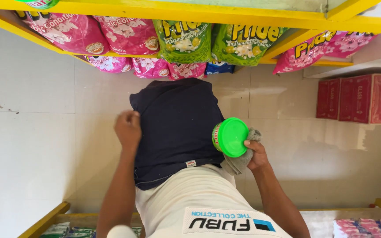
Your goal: Cleaning detergent containers and organizing them on a grocery store shelf.
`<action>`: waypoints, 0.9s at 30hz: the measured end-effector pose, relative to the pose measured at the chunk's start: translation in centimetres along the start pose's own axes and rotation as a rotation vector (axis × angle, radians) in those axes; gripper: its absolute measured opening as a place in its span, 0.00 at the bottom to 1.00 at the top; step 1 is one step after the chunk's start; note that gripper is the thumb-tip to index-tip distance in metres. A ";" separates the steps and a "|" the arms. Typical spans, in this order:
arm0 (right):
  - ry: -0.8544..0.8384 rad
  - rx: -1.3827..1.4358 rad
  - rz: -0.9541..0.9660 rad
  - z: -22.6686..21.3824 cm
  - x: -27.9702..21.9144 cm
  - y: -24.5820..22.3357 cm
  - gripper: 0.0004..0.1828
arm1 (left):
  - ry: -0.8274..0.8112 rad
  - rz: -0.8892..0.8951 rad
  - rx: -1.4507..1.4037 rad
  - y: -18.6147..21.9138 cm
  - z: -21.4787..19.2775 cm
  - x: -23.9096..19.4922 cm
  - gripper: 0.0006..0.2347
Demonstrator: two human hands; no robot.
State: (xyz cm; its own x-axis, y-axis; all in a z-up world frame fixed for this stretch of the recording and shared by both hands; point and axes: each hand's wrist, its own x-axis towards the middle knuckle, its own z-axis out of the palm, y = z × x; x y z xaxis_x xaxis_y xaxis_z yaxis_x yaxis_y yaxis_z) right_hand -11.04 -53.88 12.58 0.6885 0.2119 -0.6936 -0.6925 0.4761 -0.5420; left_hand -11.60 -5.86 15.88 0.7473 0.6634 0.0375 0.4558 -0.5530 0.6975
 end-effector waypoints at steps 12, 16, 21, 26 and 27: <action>-0.150 -0.233 -0.134 20.0 1.8 3.9 0.32 | -0.938 -0.552 -1.488 3.2 3.4 -7.6 0.45; 0.017 -0.291 -0.032 20.3 3.0 6.9 0.28 | -0.838 -0.765 -1.671 0.2 5.7 -8.5 0.35; 0.017 -0.687 -0.283 24.0 2.7 4.8 0.22 | -0.653 -0.972 -1.871 -3.3 11.0 -9.7 0.29; -0.088 -1.054 -0.430 25.0 1.1 0.9 0.29 | -0.539 -0.885 -1.882 -1.6 10.0 -8.0 0.22; -0.086 -1.091 -0.443 24.8 0.6 0.4 0.31 | -0.554 -0.818 -1.848 -0.9 9.4 -7.8 0.22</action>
State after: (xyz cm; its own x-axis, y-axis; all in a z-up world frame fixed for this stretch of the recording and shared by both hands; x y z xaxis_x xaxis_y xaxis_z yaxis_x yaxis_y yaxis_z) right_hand -5.55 -32.36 23.73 0.8983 0.2883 -0.3316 -0.1786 -0.4501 -0.8749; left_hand -13.34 -15.25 8.24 0.8642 0.0592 -0.4997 0.0395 0.9820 0.1846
